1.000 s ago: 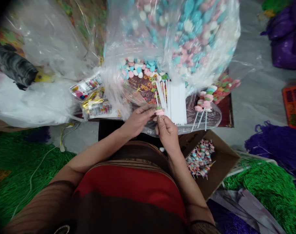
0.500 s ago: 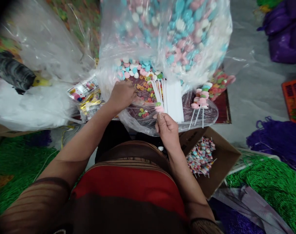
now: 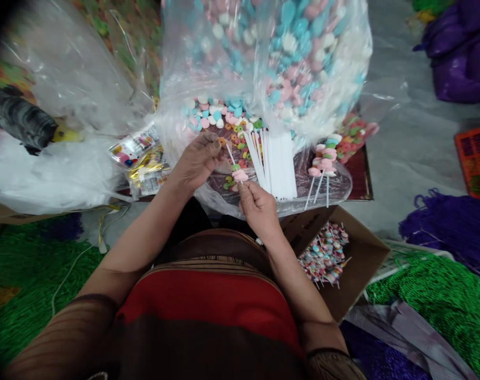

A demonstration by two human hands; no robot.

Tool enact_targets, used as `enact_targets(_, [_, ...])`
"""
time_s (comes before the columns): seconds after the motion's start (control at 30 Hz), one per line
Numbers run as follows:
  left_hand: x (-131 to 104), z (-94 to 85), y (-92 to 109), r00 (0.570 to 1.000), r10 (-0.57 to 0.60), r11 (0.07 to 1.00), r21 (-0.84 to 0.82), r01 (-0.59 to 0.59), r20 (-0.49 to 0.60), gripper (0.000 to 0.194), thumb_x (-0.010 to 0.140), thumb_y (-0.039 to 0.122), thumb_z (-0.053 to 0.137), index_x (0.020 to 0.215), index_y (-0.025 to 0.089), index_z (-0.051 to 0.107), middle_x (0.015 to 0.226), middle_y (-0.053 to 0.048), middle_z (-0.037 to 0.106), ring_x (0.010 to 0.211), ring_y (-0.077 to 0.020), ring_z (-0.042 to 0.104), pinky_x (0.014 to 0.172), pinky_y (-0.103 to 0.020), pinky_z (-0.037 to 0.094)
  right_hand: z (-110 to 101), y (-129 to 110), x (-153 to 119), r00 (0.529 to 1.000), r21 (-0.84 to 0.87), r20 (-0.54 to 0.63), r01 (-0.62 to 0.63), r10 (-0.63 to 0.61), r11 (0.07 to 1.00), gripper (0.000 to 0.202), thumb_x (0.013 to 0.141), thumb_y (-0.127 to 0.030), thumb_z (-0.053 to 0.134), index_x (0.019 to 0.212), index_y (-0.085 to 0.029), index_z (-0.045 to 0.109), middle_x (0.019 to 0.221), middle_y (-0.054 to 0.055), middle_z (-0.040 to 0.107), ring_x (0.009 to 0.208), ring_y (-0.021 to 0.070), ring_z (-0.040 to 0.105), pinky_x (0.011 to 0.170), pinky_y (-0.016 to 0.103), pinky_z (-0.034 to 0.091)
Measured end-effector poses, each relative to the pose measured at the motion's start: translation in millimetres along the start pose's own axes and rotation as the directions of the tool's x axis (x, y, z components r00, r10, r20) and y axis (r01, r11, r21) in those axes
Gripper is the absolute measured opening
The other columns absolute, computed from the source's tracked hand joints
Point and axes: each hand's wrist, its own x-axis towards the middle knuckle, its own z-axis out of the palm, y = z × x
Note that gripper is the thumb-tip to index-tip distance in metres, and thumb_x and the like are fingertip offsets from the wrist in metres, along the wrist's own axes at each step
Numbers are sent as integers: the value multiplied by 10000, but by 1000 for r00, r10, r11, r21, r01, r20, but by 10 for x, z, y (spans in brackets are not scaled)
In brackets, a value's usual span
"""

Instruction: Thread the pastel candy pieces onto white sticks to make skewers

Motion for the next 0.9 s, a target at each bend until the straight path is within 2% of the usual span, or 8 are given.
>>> enact_targets(0.1, [-39,11,-59,1000,-18,999,-31,18,19,262,916,400,766,963,236,568,987,-11,733,925,-155,747,808,-304,593,4,-9,3,1000,-10,-3,1,-1,1000,494,930,-686,616,863,-198,645,505,-73,438,449,88,343,480,248,265])
enact_targets(0.27, [-65,27,-106,999,53,996,-70,-52,7,331,878,446,800,955,234,558,924,3,732,870,-138,740,795,-288,593,6,-1,-13,1000,1,4,-6,6,1000,489,928,-677,621,876,-191,650,496,-82,418,441,83,326,472,243,257])
enact_targets(0.4, [-130,81,-86,989,151,986,75,-150,-8,312,896,460,770,956,227,571,955,-9,758,918,-149,745,806,-277,582,-2,29,-8,1000,-1,1,-26,26,1000,512,908,-697,634,861,-188,666,495,-83,404,442,80,316,468,237,257])
enact_targets(0.5, [-210,112,-47,957,289,920,278,-278,1,182,943,381,705,972,223,620,958,-8,763,923,-145,745,829,-265,571,-5,37,-5,999,20,2,-41,41,999,505,911,-694,636,864,-192,662,484,-85,410,431,79,308,460,237,248])
enact_targets(0.6, [-308,153,-11,915,395,775,507,-377,77,87,977,289,635,1020,219,666,999,-21,781,946,-147,745,869,-262,561,-5,28,3,999,41,-16,-46,46,998,506,913,-701,634,859,-198,645,475,-83,440,416,76,315,447,234,243])
enact_targets(0.67, [-367,191,14,895,413,693,580,-428,167,111,993,263,597,1044,213,682,1022,-38,790,962,-153,745,880,-264,559,-15,24,21,998,42,-24,-56,57,998,518,905,-715,638,857,-200,640,480,-76,477,407,77,338,435,229,252])
enact_targets(0.83, [-369,197,164,872,301,726,500,-471,385,223,996,206,503,1040,206,722,1032,-37,804,943,-139,743,861,-247,558,-83,61,114,998,59,-20,-65,67,996,533,867,-719,688,792,-195,628,580,-30,617,415,74,403,410,225,279])
enact_targets(0.9, [-249,114,260,881,262,711,539,-452,394,259,980,187,493,1068,205,737,1063,-31,802,984,-145,734,900,-250,550,-94,89,151,998,99,-57,-29,35,995,512,876,-697,697,797,-195,634,589,-35,613,416,66,376,410,220,265])
